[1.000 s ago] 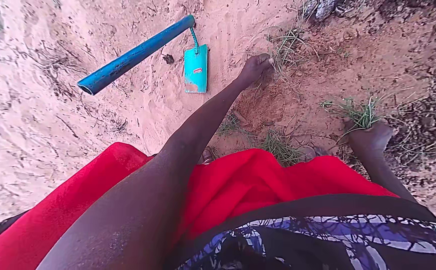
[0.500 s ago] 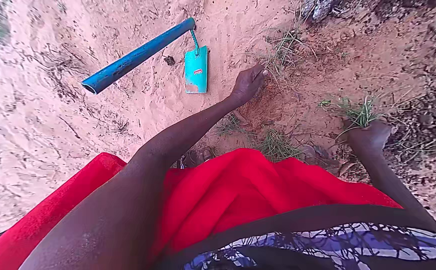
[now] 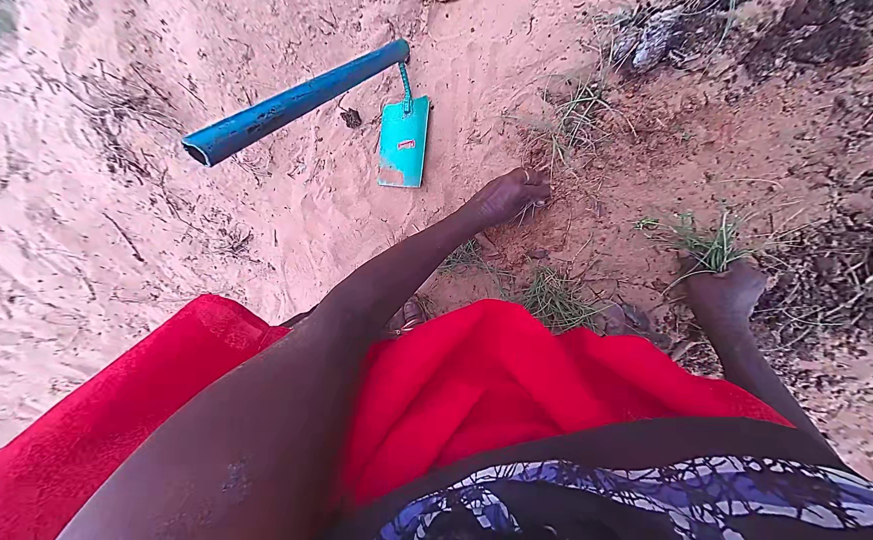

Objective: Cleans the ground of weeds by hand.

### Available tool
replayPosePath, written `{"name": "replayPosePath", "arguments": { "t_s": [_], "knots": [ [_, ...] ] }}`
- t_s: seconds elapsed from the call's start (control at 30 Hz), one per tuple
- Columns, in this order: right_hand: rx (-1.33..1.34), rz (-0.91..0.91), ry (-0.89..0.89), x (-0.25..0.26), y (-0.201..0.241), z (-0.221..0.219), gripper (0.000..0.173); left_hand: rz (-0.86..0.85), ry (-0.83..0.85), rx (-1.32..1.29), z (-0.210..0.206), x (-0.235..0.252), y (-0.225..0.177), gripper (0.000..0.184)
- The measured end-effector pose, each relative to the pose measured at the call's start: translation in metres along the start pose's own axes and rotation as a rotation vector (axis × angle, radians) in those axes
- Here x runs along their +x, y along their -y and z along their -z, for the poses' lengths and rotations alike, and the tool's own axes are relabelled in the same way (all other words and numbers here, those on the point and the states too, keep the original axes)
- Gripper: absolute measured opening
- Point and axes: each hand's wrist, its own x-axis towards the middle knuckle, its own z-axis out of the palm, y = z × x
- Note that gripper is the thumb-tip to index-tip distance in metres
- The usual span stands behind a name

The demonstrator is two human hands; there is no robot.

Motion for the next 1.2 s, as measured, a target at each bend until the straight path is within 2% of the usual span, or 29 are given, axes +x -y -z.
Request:
{"name": "replayPosePath", "arguments": {
  "t_s": [0.07, 0.13, 0.2, 0.27, 0.3, 0.37, 0.43, 0.53, 0.6, 0.67, 0.7, 0.8, 0.9, 1.0, 1.13, 1.2],
  "knots": [
    [0.007, 0.019, -0.011, -0.001, 0.002, 0.0, 0.04, -0.1, -0.055, 0.029, -0.003, 0.006, -0.009, 0.024],
    [0.012, 0.021, -0.006, -0.003, 0.001, 0.001, 0.041, -0.042, -0.165, -0.079, -0.012, 0.016, -0.013, 0.023],
    [0.021, 0.024, -0.007, -0.003, 0.001, 0.001, 0.042, 0.198, -0.233, -0.289, -0.016, 0.026, -0.027, 0.028],
    [0.012, 0.023, -0.011, -0.003, 0.0, 0.001, 0.044, 0.476, -0.202, -0.549, -0.013, 0.034, -0.039, 0.04],
    [0.007, 0.027, -0.012, -0.003, 0.0, 0.001, 0.045, 0.566, -0.245, -0.691, -0.013, 0.035, -0.04, 0.042],
    [0.007, 0.036, -0.011, -0.003, 0.001, 0.002, 0.046, 0.664, -0.411, -0.902, -0.014, 0.031, -0.037, 0.042],
    [0.016, 0.033, -0.009, -0.005, 0.003, 0.003, 0.045, 0.715, -0.539, -0.968, -0.01, 0.021, -0.035, 0.042],
    [0.014, 0.004, 0.013, -0.008, 0.006, 0.005, 0.045, 0.825, -0.496, -0.937, -0.004, 0.008, -0.047, 0.044],
    [-0.007, -0.022, 0.021, -0.006, 0.009, 0.007, 0.045, 0.861, -0.319, -0.865, 0.002, -0.002, -0.073, 0.044],
    [-0.022, -0.04, 0.034, -0.005, 0.009, 0.007, 0.044, 0.821, -0.107, -0.653, 0.014, -0.008, -0.097, 0.045],
    [-0.025, -0.043, 0.038, -0.006, 0.009, 0.006, 0.043, 0.803, -0.072, -0.544, 0.02, -0.006, -0.099, 0.046],
    [-0.029, -0.025, 0.009, -0.005, 0.009, 0.002, 0.04, 0.781, -0.188, -0.321, 0.027, 0.024, -0.046, 0.038],
    [-0.021, -0.023, -0.006, -0.007, 0.008, 0.002, 0.04, 0.797, -0.18, -0.25, 0.019, 0.062, -0.001, 0.035],
    [-0.007, 0.0, -0.026, -0.007, 0.007, 0.002, 0.039, 0.784, -0.173, -0.154, 0.008, 0.086, 0.005, 0.031],
    [-0.024, -0.045, 0.009, -0.006, 0.012, 0.003, 0.038, 0.72, -0.212, -0.102, 0.004, 0.088, 0.009, 0.032],
    [-0.024, -0.048, 0.008, -0.007, 0.012, 0.004, 0.039, 0.75, -0.141, -0.137, 0.009, 0.09, 0.002, 0.03]
  ]
}}
